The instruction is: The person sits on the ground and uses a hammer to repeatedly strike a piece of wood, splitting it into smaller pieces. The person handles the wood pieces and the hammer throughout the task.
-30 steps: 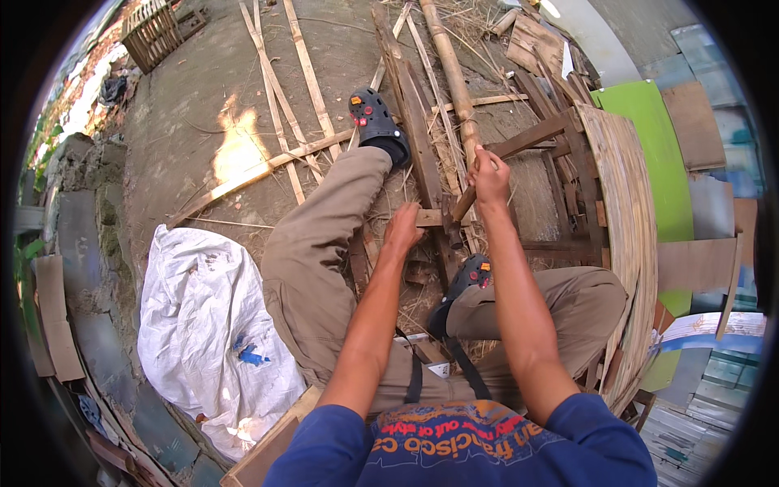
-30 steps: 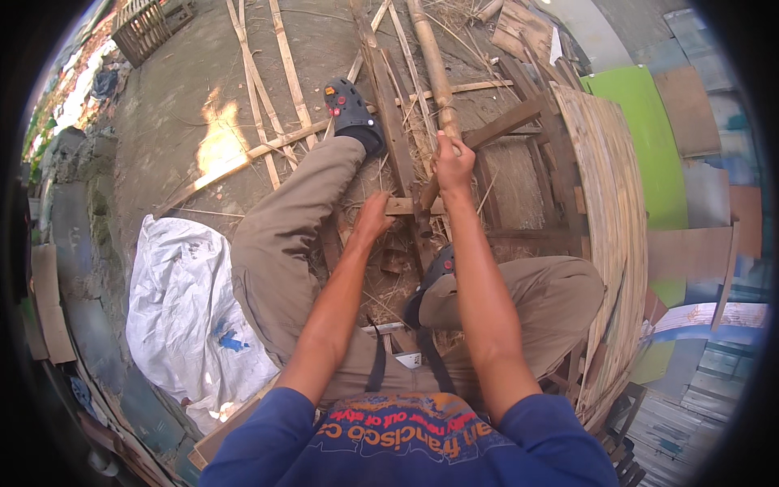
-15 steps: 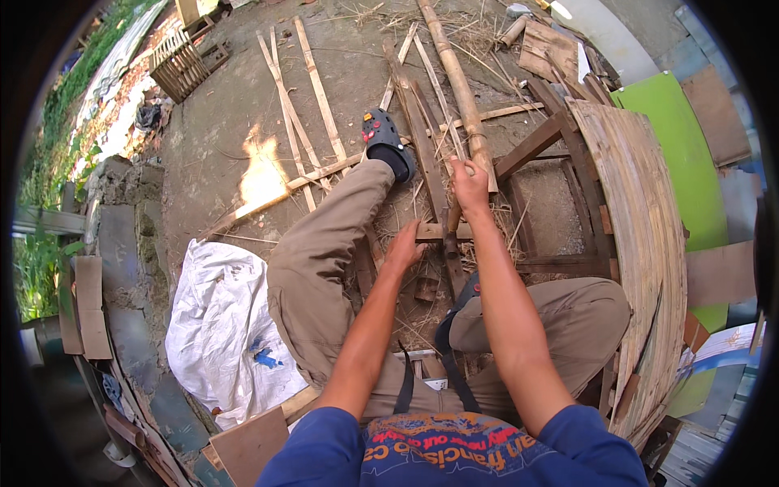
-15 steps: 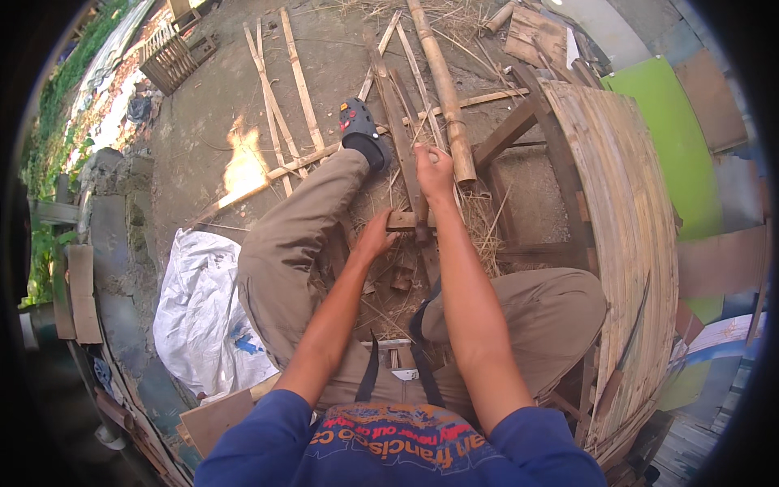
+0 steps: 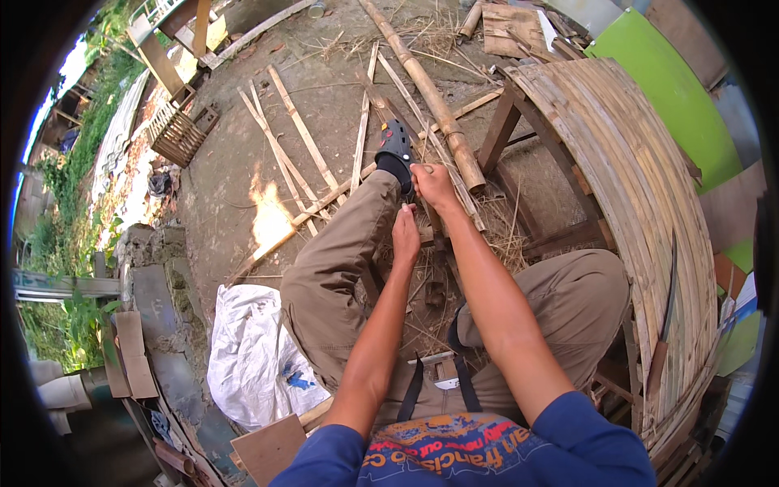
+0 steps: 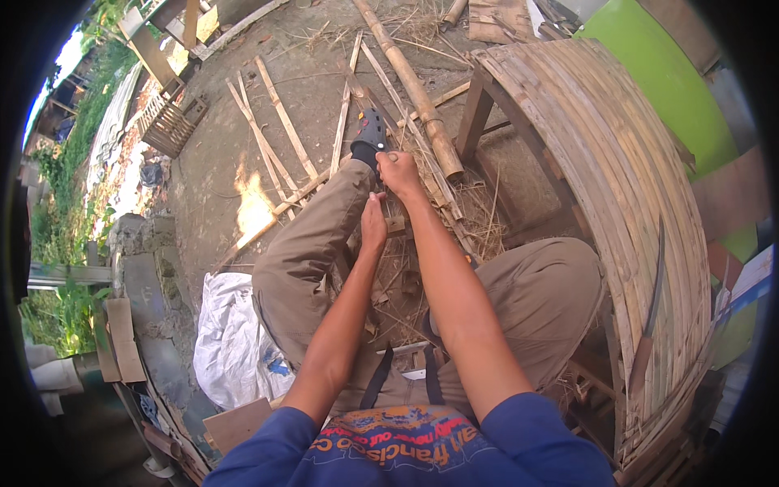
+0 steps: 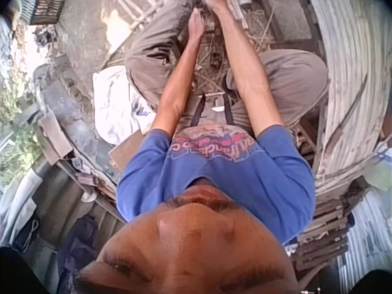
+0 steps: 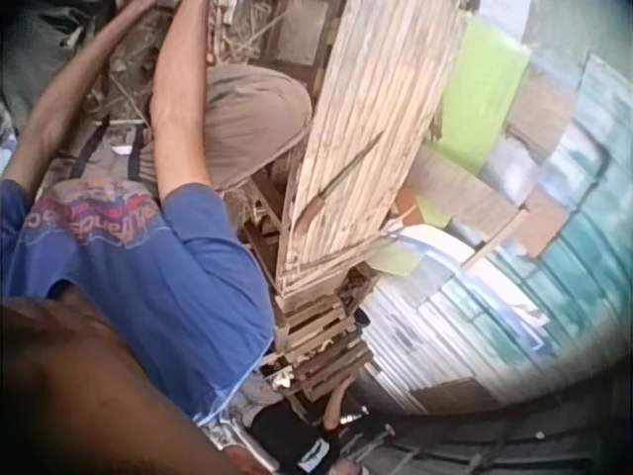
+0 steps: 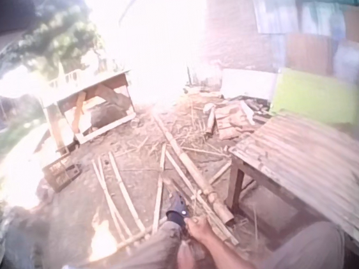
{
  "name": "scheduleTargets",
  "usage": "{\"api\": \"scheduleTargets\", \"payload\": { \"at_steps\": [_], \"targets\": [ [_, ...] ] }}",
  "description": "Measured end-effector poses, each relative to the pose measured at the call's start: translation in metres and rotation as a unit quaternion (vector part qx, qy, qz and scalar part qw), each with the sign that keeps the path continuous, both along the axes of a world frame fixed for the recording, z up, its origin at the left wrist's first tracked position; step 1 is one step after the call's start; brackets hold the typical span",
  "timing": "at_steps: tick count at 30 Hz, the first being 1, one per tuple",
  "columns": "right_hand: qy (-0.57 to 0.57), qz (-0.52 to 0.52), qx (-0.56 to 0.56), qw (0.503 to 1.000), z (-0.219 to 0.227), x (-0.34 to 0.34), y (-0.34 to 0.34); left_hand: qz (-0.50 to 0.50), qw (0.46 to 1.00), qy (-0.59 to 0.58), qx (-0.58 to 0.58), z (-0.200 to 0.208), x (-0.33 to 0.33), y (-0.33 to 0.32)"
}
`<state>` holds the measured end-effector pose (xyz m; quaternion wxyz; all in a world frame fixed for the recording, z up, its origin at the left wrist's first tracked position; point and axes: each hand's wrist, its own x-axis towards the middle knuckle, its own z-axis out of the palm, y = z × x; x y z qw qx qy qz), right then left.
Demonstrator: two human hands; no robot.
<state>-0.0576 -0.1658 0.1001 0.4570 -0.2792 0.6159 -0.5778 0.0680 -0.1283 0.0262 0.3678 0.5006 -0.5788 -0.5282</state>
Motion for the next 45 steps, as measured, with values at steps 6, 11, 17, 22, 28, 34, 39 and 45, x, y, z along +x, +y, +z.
{"api": "scheduleTargets", "payload": {
  "at_steps": [6, 11, 17, 22, 28, 34, 39, 45],
  "targets": [
    [0.098, -0.021, 0.007, 0.995, -0.006, 0.006, -0.007, 0.002, 0.953, 0.185, 0.240, 0.008, -0.039, -0.043],
    [0.136, -0.051, -0.019, 0.989, -0.010, 0.011, -0.002, 0.062, 0.955, 0.149, 0.251, 0.018, -0.049, -0.035],
    [0.279, -0.056, -0.096, 0.954, 0.008, 0.037, 0.054, 0.066, 0.938, 0.299, 0.164, -0.014, -0.046, 0.016],
    [0.231, -0.090, -0.103, 0.963, -0.012, 0.048, 0.156, -0.061, 0.940, 0.302, 0.147, -0.009, -0.020, 0.129],
    [-0.044, -0.088, -0.226, 0.969, 0.095, 0.024, 0.140, 0.136, 0.973, 0.185, -0.003, 0.054, 0.021, 0.082],
    [-0.024, 0.007, -0.402, 0.915, 0.195, 0.021, 0.129, 0.111, 0.971, 0.180, 0.108, 0.068, 0.083, 0.042],
    [-0.049, 0.019, -0.411, 0.910, 0.217, 0.037, 0.141, 0.039, 0.967, 0.237, 0.089, 0.111, 0.079, 0.041],
    [-0.070, 0.115, -0.371, 0.919, 0.215, 0.061, 0.153, -0.064, 0.863, 0.413, 0.283, 0.131, 0.080, 0.047]
  ]
}}
